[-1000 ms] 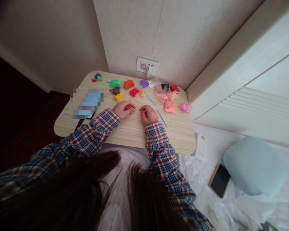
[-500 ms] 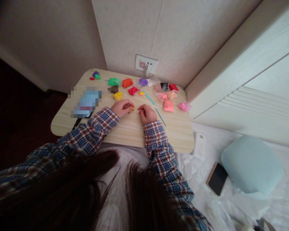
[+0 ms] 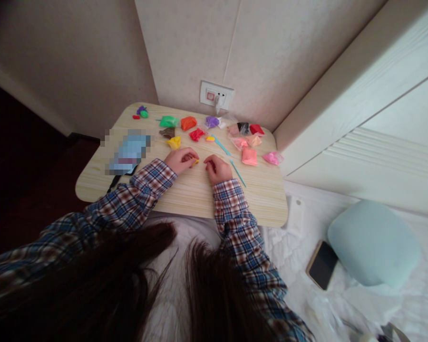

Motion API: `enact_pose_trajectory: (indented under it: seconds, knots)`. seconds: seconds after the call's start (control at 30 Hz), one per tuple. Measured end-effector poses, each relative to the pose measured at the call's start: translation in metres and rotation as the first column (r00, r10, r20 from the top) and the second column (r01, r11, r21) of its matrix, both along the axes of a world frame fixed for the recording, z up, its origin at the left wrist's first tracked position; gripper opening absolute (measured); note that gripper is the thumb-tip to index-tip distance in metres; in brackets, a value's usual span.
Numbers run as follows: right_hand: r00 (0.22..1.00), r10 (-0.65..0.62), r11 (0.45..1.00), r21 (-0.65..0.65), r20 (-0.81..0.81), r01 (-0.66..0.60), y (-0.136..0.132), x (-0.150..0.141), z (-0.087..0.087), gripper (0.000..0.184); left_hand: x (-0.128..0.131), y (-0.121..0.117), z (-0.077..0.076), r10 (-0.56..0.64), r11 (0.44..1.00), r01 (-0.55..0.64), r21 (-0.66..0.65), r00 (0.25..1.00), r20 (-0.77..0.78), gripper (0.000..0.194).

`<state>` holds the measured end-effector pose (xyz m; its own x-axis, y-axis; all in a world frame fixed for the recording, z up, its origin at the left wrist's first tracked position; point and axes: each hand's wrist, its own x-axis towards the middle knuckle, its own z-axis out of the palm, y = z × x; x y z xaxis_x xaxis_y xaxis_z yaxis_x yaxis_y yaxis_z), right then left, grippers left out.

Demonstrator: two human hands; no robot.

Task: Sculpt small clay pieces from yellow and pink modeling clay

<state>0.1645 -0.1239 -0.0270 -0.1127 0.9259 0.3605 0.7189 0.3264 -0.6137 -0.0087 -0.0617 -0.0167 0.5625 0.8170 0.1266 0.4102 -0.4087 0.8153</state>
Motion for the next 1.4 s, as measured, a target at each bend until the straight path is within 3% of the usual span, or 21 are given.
enact_pose_trajectory:
  seconds: [1.4]
  knots:
    - [0.999,0.031,0.999,0.022,-0.026,-0.030,0.0015,0.0013,-0.0013,0.026,0.0011,0.0010,-0.0018,-0.009,1.000,0.009,-0.007,1.000,0.022,0.017]
